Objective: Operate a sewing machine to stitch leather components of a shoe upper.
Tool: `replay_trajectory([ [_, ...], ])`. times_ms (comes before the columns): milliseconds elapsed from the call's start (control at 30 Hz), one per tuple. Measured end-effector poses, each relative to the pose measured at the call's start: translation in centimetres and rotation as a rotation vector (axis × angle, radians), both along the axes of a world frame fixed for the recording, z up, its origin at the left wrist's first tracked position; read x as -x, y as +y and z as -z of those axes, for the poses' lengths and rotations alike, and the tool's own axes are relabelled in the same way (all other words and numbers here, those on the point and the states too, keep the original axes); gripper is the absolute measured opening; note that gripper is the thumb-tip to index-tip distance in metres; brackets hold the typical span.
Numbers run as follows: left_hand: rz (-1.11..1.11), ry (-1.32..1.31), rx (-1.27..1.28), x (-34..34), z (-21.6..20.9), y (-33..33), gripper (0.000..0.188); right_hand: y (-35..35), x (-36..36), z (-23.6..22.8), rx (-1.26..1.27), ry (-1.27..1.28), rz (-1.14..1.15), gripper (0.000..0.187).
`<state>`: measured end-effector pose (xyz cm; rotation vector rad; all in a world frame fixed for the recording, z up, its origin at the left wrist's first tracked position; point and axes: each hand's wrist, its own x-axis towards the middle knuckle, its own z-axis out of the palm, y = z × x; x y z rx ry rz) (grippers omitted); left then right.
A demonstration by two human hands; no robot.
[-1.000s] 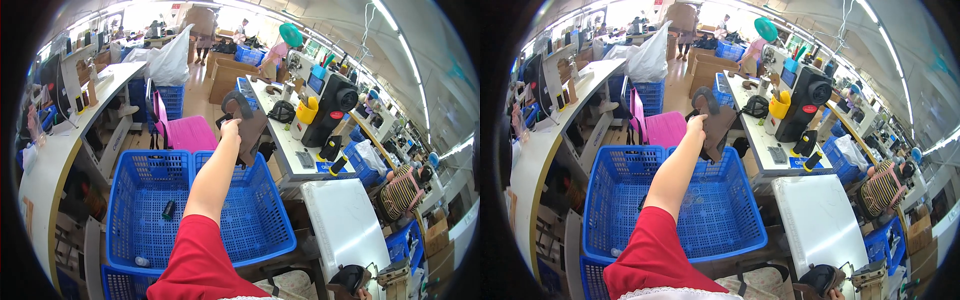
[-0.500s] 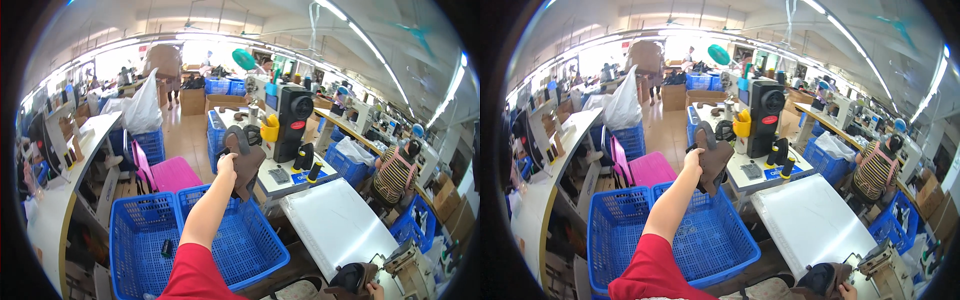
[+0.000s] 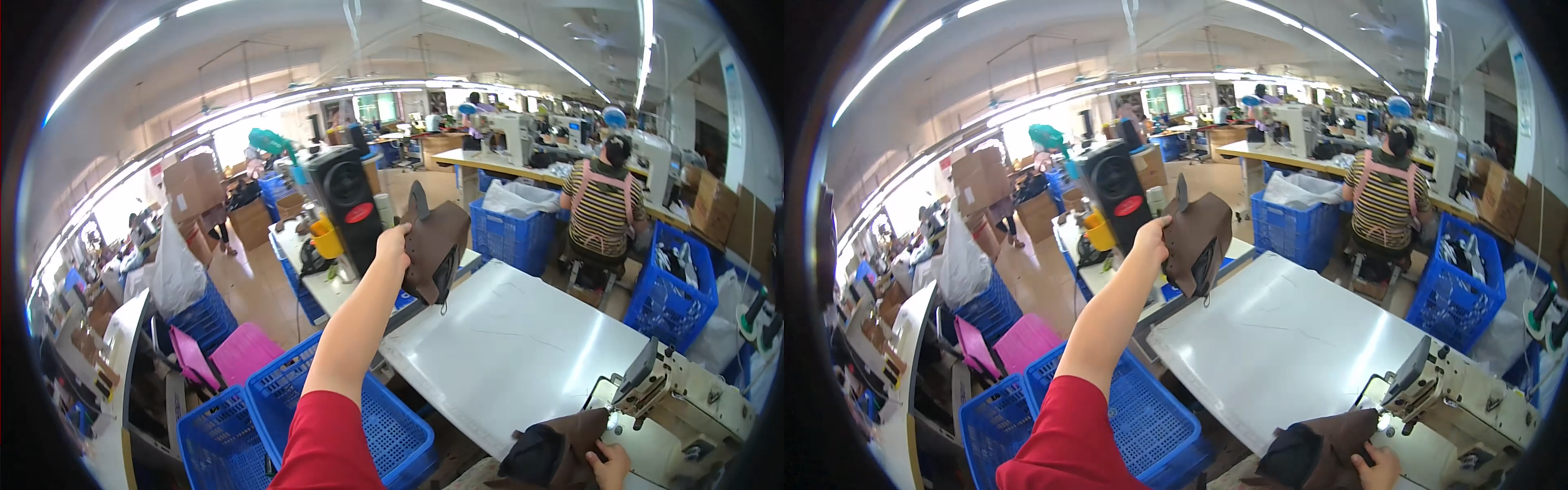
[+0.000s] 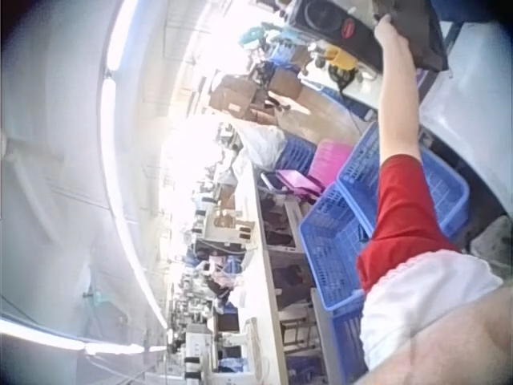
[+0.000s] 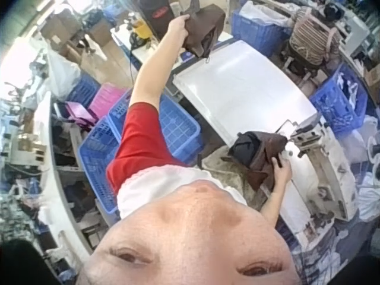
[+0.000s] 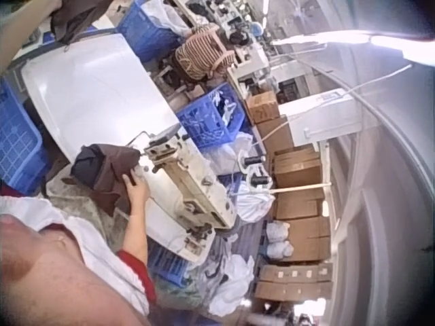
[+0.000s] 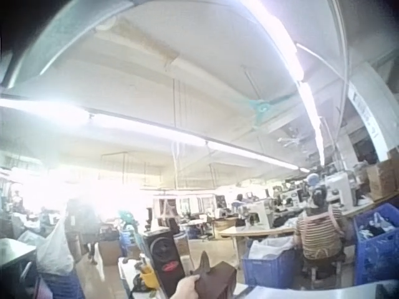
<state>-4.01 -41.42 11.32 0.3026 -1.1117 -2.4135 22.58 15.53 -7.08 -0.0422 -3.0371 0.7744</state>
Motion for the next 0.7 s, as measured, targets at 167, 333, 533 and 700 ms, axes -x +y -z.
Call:
replay_trajectory([
  [167,-0.053,0.072,0.03,10.3,-1.2,5.4,0.03,1.0,0.0,2.6,0.074,0.233,-0.041,0.045],
  [333,-0.107,0.183,0.142,18.9,-1.7,5.8,0.032,0.9,0.5,1.1,0.073,0.13,-0.053,0.046],
  [533,-0.234,0.306,0.091,25.7,0.0,7.4,0.026,1.6,1.5,-1.1,0.074,-0.13,-0.133,0.053],
  [700,-0.188,0.258,0.048,27.0,2.1,5.8,0.025,2.1,1.9,-1.0,0.11,-0.234,-0.182,0.056],
])
